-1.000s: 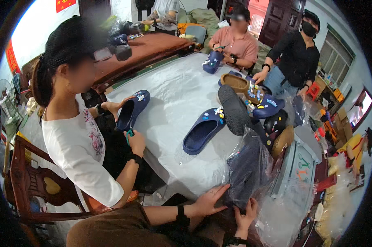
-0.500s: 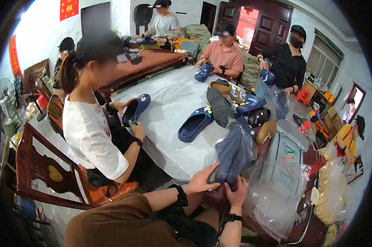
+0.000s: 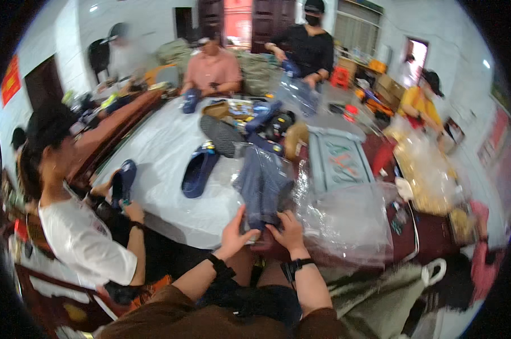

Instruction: Packing manufactured shoes into bags and sorting components at a factory table.

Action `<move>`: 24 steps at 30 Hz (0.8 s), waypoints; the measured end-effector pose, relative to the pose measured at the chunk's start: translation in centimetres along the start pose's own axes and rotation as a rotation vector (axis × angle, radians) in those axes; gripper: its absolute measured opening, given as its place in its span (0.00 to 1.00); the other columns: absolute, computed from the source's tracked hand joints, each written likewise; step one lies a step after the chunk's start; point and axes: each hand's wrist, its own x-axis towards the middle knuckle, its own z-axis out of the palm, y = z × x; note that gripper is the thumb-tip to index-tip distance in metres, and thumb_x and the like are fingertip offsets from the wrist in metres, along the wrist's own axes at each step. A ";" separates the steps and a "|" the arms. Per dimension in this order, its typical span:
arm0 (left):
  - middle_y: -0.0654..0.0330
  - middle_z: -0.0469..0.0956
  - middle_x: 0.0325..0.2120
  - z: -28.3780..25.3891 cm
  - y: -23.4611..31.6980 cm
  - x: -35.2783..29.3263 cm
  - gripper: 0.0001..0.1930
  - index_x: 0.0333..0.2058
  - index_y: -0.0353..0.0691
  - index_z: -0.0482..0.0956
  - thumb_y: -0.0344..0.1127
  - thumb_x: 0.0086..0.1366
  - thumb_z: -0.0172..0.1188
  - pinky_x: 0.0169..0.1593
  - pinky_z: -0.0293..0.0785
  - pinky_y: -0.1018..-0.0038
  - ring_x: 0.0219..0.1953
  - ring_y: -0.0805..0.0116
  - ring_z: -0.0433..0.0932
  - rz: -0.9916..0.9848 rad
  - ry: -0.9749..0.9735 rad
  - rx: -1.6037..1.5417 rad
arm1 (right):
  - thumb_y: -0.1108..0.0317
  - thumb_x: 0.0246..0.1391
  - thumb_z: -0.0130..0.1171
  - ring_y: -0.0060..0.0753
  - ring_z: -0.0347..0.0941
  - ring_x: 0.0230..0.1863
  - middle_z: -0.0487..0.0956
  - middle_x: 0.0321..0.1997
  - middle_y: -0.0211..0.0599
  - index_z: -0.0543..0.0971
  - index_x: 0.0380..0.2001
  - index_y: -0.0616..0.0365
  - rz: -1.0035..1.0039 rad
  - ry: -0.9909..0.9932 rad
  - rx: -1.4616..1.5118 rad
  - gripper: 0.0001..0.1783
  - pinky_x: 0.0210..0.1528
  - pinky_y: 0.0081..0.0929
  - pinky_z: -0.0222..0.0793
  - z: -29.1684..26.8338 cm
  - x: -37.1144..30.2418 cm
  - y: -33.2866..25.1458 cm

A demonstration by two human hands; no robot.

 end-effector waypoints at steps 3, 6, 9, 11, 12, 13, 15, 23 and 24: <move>0.43 0.70 0.60 0.1 0.2 0.2 0.48 0.69 0.43 0.56 0.47 0.55 0.72 0.60 0.68 0.62 0.60 0.45 0.70 -0.033 0.004 -0.007 | 0.59 0.43 0.74 0.53 0.73 0.44 0.74 0.43 0.46 0.76 0.41 0.60 -0.088 0.075 -0.007 0.25 0.43 0.39 0.72 -1.7 0.3 0.1; 0.44 0.69 0.61 1.1 -0.1 0.6 0.50 0.69 0.41 0.55 0.42 0.53 0.75 0.62 0.67 0.64 0.62 0.50 0.70 -0.073 -0.046 -0.142 | 0.58 0.43 0.73 0.54 0.67 0.57 0.69 0.53 0.51 0.70 0.52 0.61 0.021 0.188 -0.021 0.36 0.57 0.40 0.65 -2.6 0.7 0.3; 0.47 0.65 0.65 2.3 -0.8 0.9 0.50 0.68 0.33 0.56 0.37 0.51 0.76 0.66 0.62 0.65 0.67 0.57 0.64 -0.111 -0.033 -0.257 | 0.47 0.39 0.76 0.57 0.60 0.65 0.64 0.63 0.58 0.59 0.64 0.68 0.216 0.170 0.058 0.57 0.68 0.43 0.56 -2.6 3.7 -2.3; 0.51 0.73 0.54 1.5 -2.2 0.4 0.51 0.70 0.33 0.51 0.30 0.52 0.74 0.61 0.67 0.66 0.56 0.60 0.72 -0.061 0.049 -0.274 | 0.33 0.36 0.72 0.60 0.55 0.70 0.56 0.70 0.64 0.53 0.69 0.70 0.340 -0.146 -0.066 0.68 0.71 0.45 0.50 -0.9 5.4 -5.8; 0.58 0.74 0.43 1.8 -1.5 0.8 0.54 0.71 0.34 0.47 0.25 0.51 0.73 0.57 0.69 0.69 0.47 0.65 0.73 -0.030 0.027 -0.338 | 0.29 0.34 0.70 0.71 0.52 0.70 0.49 0.72 0.73 0.47 0.71 0.67 0.297 -0.164 -0.245 0.73 0.71 0.51 0.49 2.0 4.4 -4.6; 0.62 0.72 0.38 1.2 -2.4 0.5 0.56 0.72 0.36 0.44 0.22 0.50 0.73 0.55 0.69 0.72 0.43 0.68 0.73 -0.052 0.079 -0.386 | 0.29 0.31 0.70 0.81 0.48 0.69 0.44 0.71 0.80 0.42 0.73 0.62 0.389 -0.192 -0.182 0.77 0.70 0.57 0.51 3.9 4.5 -6.0; 0.64 0.71 0.37 0.6 -2.9 0.6 0.54 0.72 0.40 0.44 0.21 0.53 0.70 0.52 0.68 0.75 0.42 0.70 0.72 -0.078 0.105 -0.322 | 0.44 0.27 0.76 0.81 0.53 0.66 0.43 0.72 0.76 0.44 0.73 0.59 0.473 -0.155 -0.231 0.75 0.60 0.63 0.64 5.6 5.2 -6.7; 0.53 0.70 0.53 1.4 -2.1 0.1 0.33 0.70 0.38 0.51 0.39 0.71 0.53 0.65 0.59 0.67 0.58 0.64 0.67 0.193 0.157 -0.399 | 0.53 0.30 0.72 0.63 0.67 0.59 0.65 0.60 0.62 0.62 0.68 0.54 0.451 0.105 -0.092 0.57 0.57 0.46 0.69 0.1 2.5 -2.8; 0.51 0.69 0.57 1.2 -2.3 -0.1 0.28 0.67 0.36 0.56 0.44 0.75 0.45 0.67 0.57 0.64 0.60 0.61 0.66 0.127 0.245 -0.359 | 0.54 0.33 0.71 0.51 0.72 0.55 0.70 0.58 0.56 0.68 0.64 0.53 0.504 0.136 -0.017 0.50 0.56 0.41 0.69 -1.5 2.5 -3.2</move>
